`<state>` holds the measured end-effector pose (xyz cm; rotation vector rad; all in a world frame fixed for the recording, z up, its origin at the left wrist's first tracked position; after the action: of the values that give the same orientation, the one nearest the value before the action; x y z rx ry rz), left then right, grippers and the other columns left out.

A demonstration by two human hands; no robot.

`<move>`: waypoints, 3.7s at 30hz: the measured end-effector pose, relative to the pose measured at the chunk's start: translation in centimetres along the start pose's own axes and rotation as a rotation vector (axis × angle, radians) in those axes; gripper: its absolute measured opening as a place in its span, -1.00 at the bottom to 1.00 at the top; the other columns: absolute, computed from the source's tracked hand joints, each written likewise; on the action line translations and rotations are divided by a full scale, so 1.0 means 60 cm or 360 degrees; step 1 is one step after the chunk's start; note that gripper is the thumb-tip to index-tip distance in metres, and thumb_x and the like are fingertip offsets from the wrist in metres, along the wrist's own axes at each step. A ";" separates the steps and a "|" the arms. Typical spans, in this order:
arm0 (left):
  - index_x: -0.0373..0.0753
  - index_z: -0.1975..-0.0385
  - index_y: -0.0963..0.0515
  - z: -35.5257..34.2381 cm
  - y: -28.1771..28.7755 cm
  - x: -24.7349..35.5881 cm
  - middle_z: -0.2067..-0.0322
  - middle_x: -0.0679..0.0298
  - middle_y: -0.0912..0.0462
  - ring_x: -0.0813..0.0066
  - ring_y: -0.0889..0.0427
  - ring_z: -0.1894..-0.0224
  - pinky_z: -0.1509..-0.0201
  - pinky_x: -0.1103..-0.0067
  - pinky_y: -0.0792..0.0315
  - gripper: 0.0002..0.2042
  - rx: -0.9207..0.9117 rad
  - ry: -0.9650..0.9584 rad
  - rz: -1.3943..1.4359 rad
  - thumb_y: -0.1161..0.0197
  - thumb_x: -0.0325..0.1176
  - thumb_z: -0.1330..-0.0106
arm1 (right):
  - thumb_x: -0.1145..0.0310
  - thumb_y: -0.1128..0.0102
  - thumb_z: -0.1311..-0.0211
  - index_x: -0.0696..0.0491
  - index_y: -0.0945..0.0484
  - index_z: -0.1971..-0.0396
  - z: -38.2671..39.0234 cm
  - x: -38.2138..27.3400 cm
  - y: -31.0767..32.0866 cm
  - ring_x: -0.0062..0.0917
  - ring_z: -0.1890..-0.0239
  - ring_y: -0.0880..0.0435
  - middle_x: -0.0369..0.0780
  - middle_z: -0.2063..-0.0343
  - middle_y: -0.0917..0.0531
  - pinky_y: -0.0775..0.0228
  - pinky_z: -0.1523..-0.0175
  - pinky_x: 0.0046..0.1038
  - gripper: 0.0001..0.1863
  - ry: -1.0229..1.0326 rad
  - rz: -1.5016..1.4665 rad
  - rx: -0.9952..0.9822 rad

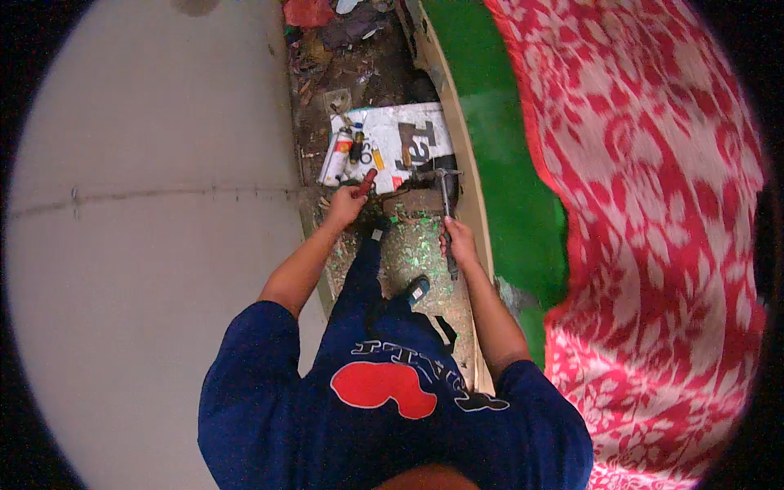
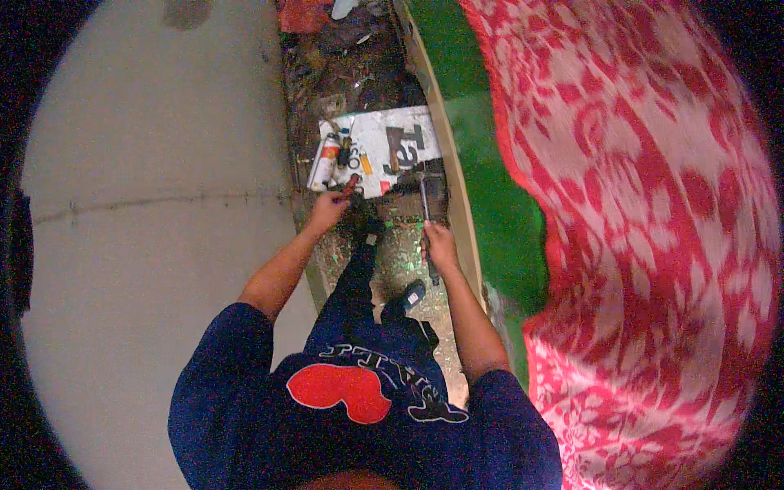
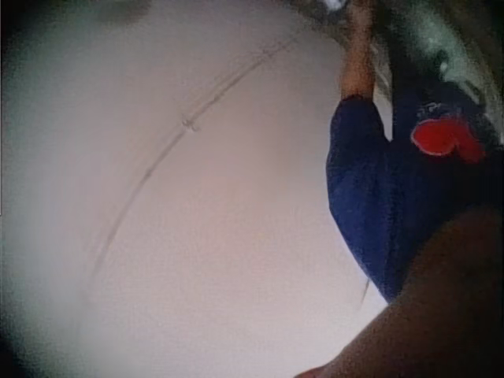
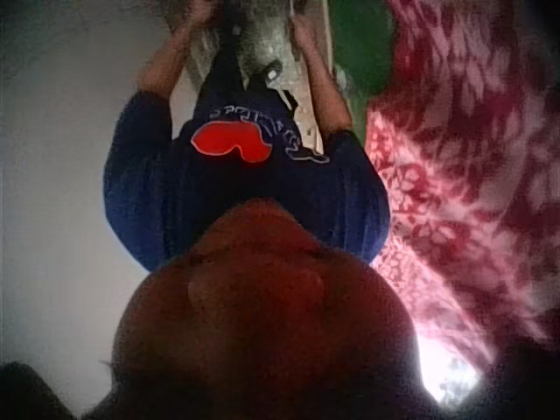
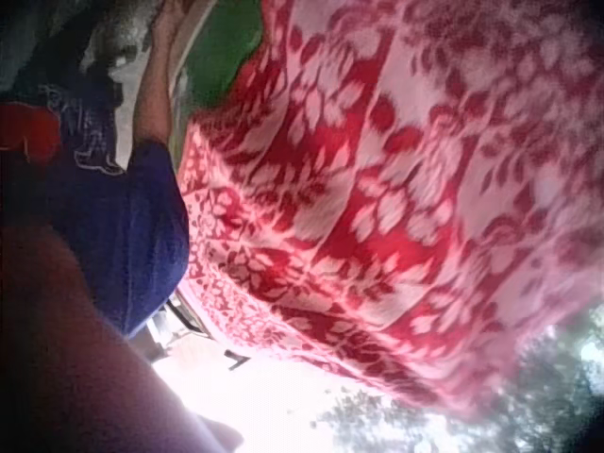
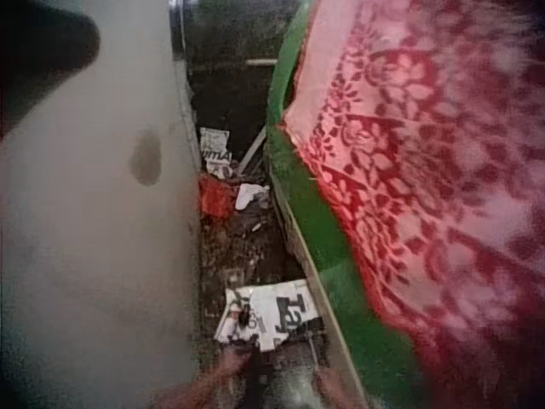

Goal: The person uses a hammer and a metal punch to repeatedly tap and flatten a dent on the side panel of a green car. The person works on the same small area for the duration of the clip.

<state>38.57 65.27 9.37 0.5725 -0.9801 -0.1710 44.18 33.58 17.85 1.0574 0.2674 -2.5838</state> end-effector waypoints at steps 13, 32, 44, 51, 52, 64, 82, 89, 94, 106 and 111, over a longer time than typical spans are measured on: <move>-0.24 0.23 -0.61 -0.241 -0.064 0.067 0.26 0.00 -0.61 -0.05 -0.62 0.19 0.12 0.18 -0.48 -0.77 0.0198 0.0049 -0.0408 -0.24 -0.29 -0.16 | 0.01 -0.07 -0.34 0.08 -0.44 0.53 -0.282 -0.047 -0.054 -0.58 0.77 -0.39 -0.31 0.73 -0.43 -0.26 0.66 -0.48 -0.57 -0.0177 0.0255 0.0102; -0.19 -0.14 -0.39 -0.322 -0.097 0.086 0.01 0.05 -0.46 -0.03 -0.56 0.03 -0.01 0.21 -0.46 -0.52 0.0312 0.0058 -0.0460 -0.26 -0.34 -0.18 | 0.00 -0.09 -0.33 0.08 -0.44 0.53 -0.364 -0.027 -0.018 -0.58 0.78 -0.40 -0.30 0.75 -0.43 -0.26 0.70 -0.48 -0.57 -0.0178 0.0029 0.0124; -0.30 -0.11 -0.41 -0.222 -0.046 0.106 -0.13 0.01 -0.35 -0.01 -0.25 -0.25 -0.31 0.17 -0.15 -0.47 0.0599 -0.0264 -0.0656 -0.30 -0.36 -0.08 | 0.04 -0.06 -0.35 0.03 -0.43 0.47 -0.349 -0.021 -0.020 -0.61 0.76 -0.39 -0.34 0.74 -0.42 -0.26 0.70 -0.51 -0.64 -0.0153 0.0020 0.0095; -0.37 -0.21 -0.30 -0.192 -0.057 0.043 -0.29 -0.14 -0.16 -0.07 -0.19 -0.30 -0.32 0.10 -0.12 -0.44 0.0654 -0.0108 -0.0429 -0.22 -0.39 -0.18 | 0.04 -0.05 -0.36 0.04 -0.44 0.47 -0.333 -0.016 -0.043 -0.60 0.76 -0.40 -0.33 0.73 -0.43 -0.27 0.70 -0.51 -0.63 -0.0119 0.0020 -0.0015; -0.36 -0.22 -0.29 -0.192 -0.059 0.046 -0.28 -0.13 -0.17 -0.06 -0.20 -0.30 -0.30 0.09 -0.14 -0.44 0.0624 -0.0073 -0.0477 -0.22 -0.39 -0.18 | 0.04 -0.05 -0.36 0.04 -0.44 0.47 -0.332 -0.014 -0.044 -0.60 0.76 -0.40 -0.33 0.73 -0.43 -0.27 0.70 -0.51 -0.63 -0.0120 0.0020 -0.0025; -0.30 -0.24 -0.21 -0.232 -0.075 0.023 -0.13 -0.02 -0.34 -0.05 -0.41 -0.12 -0.15 0.18 -0.34 -0.41 0.0542 0.0153 -0.0360 -0.23 -0.43 -0.19 | 0.03 -0.05 -0.36 0.05 -0.43 0.46 -0.322 -0.016 -0.039 -0.60 0.75 -0.40 -0.33 0.72 -0.42 -0.27 0.68 -0.51 -0.63 -0.0198 0.0047 0.0009; -0.34 -0.13 -0.34 -0.223 -0.089 0.002 0.03 -0.16 -0.49 -0.09 -0.48 -0.06 -0.15 0.23 -0.35 -0.45 0.0448 0.0225 -0.0079 -0.30 -0.43 -0.08 | 0.04 -0.05 -0.37 0.01 -0.41 0.48 -0.291 -0.026 -0.018 -0.60 0.78 -0.38 -0.33 0.75 -0.42 -0.26 0.71 -0.51 -0.64 -0.0183 -0.0089 0.0046; -0.29 -0.08 -0.39 -0.089 -0.073 0.069 0.11 -0.03 -0.59 0.07 -0.60 0.07 -0.03 0.35 -0.44 -0.47 0.0246 0.0044 0.0104 -0.38 -0.40 -0.07 | 0.03 -0.05 -0.36 0.03 -0.41 0.47 -0.184 -0.026 0.020 -0.61 0.78 -0.38 -0.33 0.74 -0.42 -0.26 0.69 -0.53 -0.63 0.0006 -0.0155 0.0067; -0.25 -0.12 -0.45 0.050 -0.018 0.080 0.14 0.07 -0.61 0.25 -0.61 0.11 -0.04 0.43 -0.42 -0.47 0.0116 -0.0129 0.0357 -0.36 -0.37 -0.08 | 0.00 -0.06 -0.35 0.02 -0.42 0.48 -0.050 -0.020 0.044 -0.63 0.77 -0.39 -0.34 0.74 -0.42 -0.27 0.66 -0.54 -0.61 0.0037 -0.0251 0.0034; -0.20 0.06 -0.59 0.244 -0.038 0.308 0.21 0.24 -0.63 0.42 -0.60 0.18 0.02 0.51 -0.47 -0.57 -0.0468 -0.0818 0.0051 -0.44 -0.46 0.01 | 0.01 -0.09 -0.35 0.05 -0.43 0.54 0.355 0.090 0.144 -0.63 0.72 -0.42 -0.34 0.70 -0.44 -0.27 0.61 -0.53 -0.58 0.0166 -0.0185 0.0382; -0.19 0.11 -0.58 0.313 -0.159 0.363 0.15 0.32 -0.55 0.55 -0.54 0.14 0.11 0.61 -0.44 -0.64 -0.0942 -0.1040 0.0268 -0.41 -0.50 -0.04 | 0.06 -0.09 -0.36 0.05 -0.42 0.55 0.537 0.217 0.173 -0.63 0.71 -0.42 -0.34 0.70 -0.44 -0.27 0.61 -0.52 -0.60 0.0203 -0.0490 0.0770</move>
<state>36.38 41.71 28.30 -0.1327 -1.5221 -0.4970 18.65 11.36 30.96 1.4443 -0.1961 -2.9444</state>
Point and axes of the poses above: each hand's wrist, its own z-axis away from the middle knuckle, its own y-axis out of the back of the hand, x = y × z, the point moved 8 cm from there along -z, towards the middle knuckle
